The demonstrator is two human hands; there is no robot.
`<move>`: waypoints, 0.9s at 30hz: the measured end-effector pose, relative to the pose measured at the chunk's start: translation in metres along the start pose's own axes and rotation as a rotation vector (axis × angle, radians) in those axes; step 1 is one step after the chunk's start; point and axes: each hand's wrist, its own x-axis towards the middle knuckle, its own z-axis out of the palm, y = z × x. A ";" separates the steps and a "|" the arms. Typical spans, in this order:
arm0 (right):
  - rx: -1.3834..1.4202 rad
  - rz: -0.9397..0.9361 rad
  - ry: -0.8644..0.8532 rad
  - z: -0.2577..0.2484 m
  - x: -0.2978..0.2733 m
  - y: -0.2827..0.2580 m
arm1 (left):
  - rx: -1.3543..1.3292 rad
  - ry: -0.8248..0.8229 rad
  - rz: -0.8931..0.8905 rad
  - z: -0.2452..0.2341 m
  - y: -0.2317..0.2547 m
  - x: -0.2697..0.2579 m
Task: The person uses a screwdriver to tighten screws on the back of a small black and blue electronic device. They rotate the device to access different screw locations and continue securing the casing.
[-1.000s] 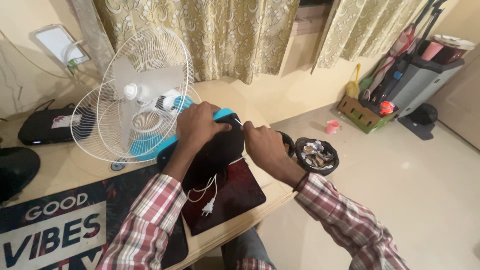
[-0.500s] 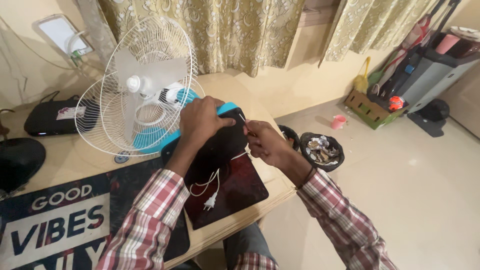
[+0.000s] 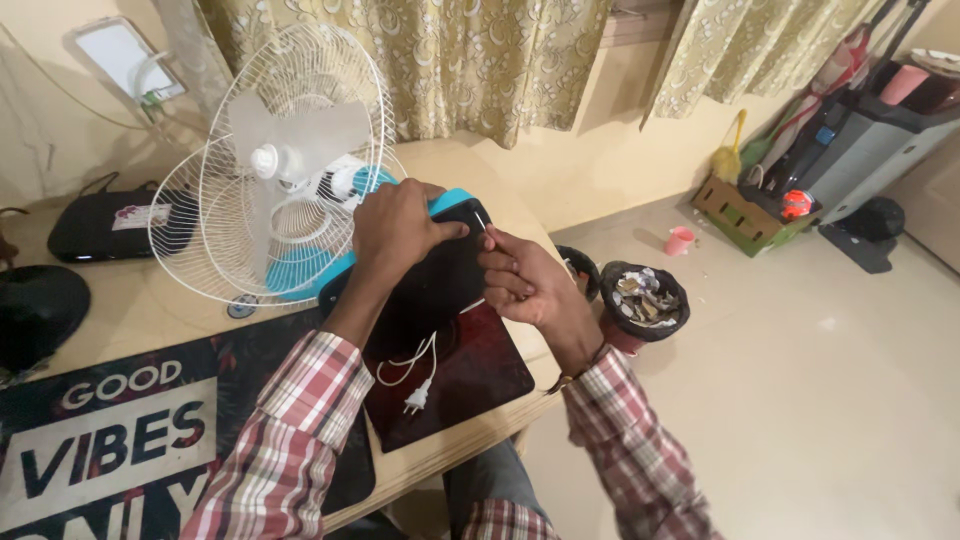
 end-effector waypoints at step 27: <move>-0.845 -0.636 0.623 -0.097 -0.126 0.041 | 0.043 -0.052 0.015 0.032 0.007 0.004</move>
